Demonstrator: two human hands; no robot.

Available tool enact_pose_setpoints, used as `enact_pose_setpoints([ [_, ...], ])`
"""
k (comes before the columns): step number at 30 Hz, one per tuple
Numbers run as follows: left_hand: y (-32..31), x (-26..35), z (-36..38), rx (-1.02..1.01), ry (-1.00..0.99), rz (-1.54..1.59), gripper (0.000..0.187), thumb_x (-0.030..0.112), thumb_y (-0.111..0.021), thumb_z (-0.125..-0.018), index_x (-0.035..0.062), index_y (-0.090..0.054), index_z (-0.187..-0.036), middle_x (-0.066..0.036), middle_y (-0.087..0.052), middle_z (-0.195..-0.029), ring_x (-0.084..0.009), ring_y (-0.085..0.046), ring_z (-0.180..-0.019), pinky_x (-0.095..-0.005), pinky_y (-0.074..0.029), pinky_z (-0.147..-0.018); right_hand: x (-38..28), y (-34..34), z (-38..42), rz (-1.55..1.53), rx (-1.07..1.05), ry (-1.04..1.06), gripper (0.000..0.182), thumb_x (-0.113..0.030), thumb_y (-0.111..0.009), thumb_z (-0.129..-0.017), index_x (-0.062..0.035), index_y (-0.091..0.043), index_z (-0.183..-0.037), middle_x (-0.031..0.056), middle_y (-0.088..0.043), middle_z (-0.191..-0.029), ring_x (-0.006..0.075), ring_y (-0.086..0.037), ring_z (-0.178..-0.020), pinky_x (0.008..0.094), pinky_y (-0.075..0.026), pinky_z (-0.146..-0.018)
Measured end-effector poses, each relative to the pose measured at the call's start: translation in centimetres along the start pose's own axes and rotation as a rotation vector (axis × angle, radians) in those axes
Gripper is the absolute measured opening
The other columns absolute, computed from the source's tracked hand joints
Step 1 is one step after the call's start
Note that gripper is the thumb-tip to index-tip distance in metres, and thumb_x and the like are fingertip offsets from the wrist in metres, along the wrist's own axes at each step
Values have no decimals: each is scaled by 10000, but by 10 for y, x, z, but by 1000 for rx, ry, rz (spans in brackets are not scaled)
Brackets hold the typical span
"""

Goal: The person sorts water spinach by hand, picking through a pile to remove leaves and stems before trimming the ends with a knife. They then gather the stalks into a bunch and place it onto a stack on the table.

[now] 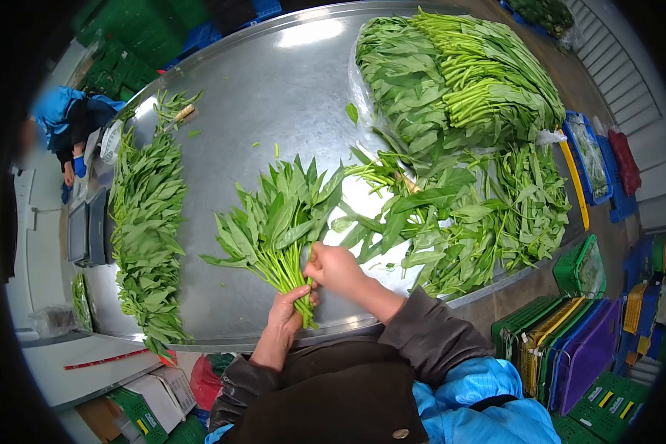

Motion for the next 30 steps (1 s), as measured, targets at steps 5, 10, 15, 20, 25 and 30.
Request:
enact_pose_setpoints([
  [5,3,4,4,34,0,35,383,4,-669,-759,66,-521,-1108,-123,-607,-890,-204,-542,-671,-352,-449,-604,-26,38,11,186,403,458,176,-161,-615,-875,-11,-544,-935,17,-553,-634,111,-533,-486,285,-430,-453],
  [10,-2,5,6,12,-6,43,380,8,-665,-769,70,-518,-1114,-109,-607,-887,-223,-570,-702,-372,-483,-630,9,27,16,25,58,-106,247,-268,-568,-931,-30,-634,-931,18,-587,-659,66,-466,-478,232,-400,-442],
  [15,-1,5,8,26,-12,13,368,12,-659,-780,67,-517,-1115,-94,-608,-892,-237,-594,-730,-388,-511,-662,23,-19,26,-535,-171,-294,176,-175,-695,-849,-25,-606,-828,26,-639,-684,56,-479,-475,206,-360,-425],
  [20,-5,1,7,5,-31,32,368,15,-659,-778,62,-516,-1114,-91,-607,-893,-220,-576,-701,-379,-492,-640,13,-13,28,-422,-175,-210,171,-175,-656,-872,-17,-602,-833,25,-624,-653,60,-490,-487,215,-382,-446],
  [25,-9,2,10,-32,-51,57,382,16,-665,-770,57,-506,-1115,-101,-600,-891,-208,-553,-673,-381,-467,-633,-16,1,26,72,-89,263,185,-201,-596,-905,-39,-600,-817,29,-598,-621,82,-522,-510,238,-413,-476],
  [30,-22,41,41,-57,-190,-2,414,5,-669,-757,54,-488,-1127,-108,-588,-891,-202,-545,-664,-390,-460,-631,3,60,9,-455,242,35,161,-210,-565,-923,-48,-564,-919,25,-562,-587,110,-548,-513,247,-433,-477],
])
Point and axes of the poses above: each hand's wrist, its own z-axis away from the middle knuckle, its own y-axis out of the back of the hand, x = y × z, the point moved 7 cm from there along -z, towards the middle knuckle
